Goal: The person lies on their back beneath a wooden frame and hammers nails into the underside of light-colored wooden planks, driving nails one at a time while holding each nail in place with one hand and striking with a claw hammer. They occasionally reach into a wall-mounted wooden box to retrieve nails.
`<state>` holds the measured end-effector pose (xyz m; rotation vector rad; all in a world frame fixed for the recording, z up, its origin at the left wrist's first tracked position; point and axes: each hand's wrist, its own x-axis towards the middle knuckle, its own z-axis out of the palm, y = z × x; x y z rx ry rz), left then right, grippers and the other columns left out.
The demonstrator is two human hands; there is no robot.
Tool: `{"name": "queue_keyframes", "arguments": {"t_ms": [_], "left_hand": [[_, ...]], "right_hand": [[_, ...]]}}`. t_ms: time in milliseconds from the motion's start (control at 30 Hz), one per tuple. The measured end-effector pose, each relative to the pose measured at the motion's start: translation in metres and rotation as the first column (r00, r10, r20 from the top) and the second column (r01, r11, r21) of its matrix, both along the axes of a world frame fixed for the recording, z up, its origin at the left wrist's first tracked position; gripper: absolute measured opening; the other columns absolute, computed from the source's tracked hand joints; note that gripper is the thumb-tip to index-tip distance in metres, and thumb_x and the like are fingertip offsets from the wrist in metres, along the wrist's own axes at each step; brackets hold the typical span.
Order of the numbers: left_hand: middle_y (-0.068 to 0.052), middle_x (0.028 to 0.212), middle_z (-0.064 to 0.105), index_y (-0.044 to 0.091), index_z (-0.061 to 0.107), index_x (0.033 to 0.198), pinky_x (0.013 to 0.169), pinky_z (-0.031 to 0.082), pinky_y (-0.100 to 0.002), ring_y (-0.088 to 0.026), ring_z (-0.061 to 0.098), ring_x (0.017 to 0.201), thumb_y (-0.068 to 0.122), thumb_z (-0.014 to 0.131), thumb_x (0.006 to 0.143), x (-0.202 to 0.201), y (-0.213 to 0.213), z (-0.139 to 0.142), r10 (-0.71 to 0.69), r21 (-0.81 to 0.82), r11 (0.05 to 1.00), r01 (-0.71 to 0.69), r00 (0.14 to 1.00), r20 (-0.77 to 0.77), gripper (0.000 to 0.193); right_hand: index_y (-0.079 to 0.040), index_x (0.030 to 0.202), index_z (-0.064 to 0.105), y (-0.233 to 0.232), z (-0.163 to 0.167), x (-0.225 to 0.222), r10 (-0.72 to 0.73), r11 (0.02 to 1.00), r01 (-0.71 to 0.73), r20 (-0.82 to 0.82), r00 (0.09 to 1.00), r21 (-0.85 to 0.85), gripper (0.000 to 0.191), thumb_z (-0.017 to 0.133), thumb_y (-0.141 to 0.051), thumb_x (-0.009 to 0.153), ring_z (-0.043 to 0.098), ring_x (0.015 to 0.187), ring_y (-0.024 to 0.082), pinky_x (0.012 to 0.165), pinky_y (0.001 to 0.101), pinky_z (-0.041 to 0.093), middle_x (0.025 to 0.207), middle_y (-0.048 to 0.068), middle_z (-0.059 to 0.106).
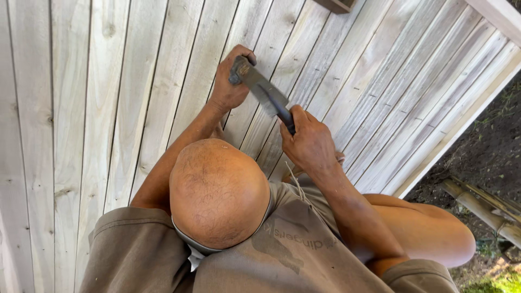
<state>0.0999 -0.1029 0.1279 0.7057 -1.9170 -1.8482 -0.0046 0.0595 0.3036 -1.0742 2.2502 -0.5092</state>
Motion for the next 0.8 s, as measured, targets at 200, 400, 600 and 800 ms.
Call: {"name": "queue_keyframes", "arguments": {"t_ms": [200,400,600,800], "left_hand": [[-0.004,0.100,0.052,0.006,0.055,0.107,0.084,0.047,-0.031,-0.016,0.051,0.088,0.003,0.065,0.085,0.003,0.003,-0.010,-0.008,0.006,1.000,0.009,0.993,-0.118,0.025],[-0.004,0.095,0.053,0.005,0.054,0.103,0.079,0.046,-0.031,-0.018,0.050,0.084,0.002,0.070,0.087,0.004,0.006,-0.013,0.003,-0.089,0.996,-0.003,1.000,0.004,0.023],[-0.003,0.090,0.051,0.004,0.052,0.115,0.076,0.047,-0.033,-0.016,0.050,0.078,-0.006,0.058,0.079,0.004,0.007,-0.016,0.030,-0.081,0.996,-0.033,0.999,-0.037,0.038],[-0.001,0.088,0.047,0.010,0.056,0.106,0.071,0.045,-0.032,-0.015,0.045,0.074,-0.007,0.055,0.077,0.008,0.005,-0.021,-0.040,-0.009,0.999,0.041,0.996,0.078,0.034]], "right_hand": [[-0.003,0.100,0.062,0.013,0.008,0.007,0.130,0.963,-0.154,-0.117,0.984,-0.221,0.010,0.069,-0.008,0.095,0.066,0.068,0.032,0.057,0.0422,0.051,0.085,0.016,0.065],[0.000,0.098,0.061,0.005,-0.020,0.013,0.007,1.000,-0.008,-0.040,0.999,-0.017,0.022,0.074,-0.018,0.096,0.062,0.065,0.029,0.058,0.0436,0.050,0.079,0.013,0.062],[-0.001,0.106,0.064,0.015,-0.017,0.020,-0.245,0.931,0.269,0.122,0.962,-0.248,0.026,0.075,-0.023,0.098,0.056,0.056,0.014,0.051,0.0329,0.047,0.066,0.006,0.057],[-0.005,0.091,0.059,0.049,-0.065,0.012,-0.436,0.737,0.393,0.057,0.898,-0.550,0.023,0.074,-0.012,0.107,0.049,0.058,0.011,0.051,0.0243,0.037,0.069,0.000,0.055]]}}
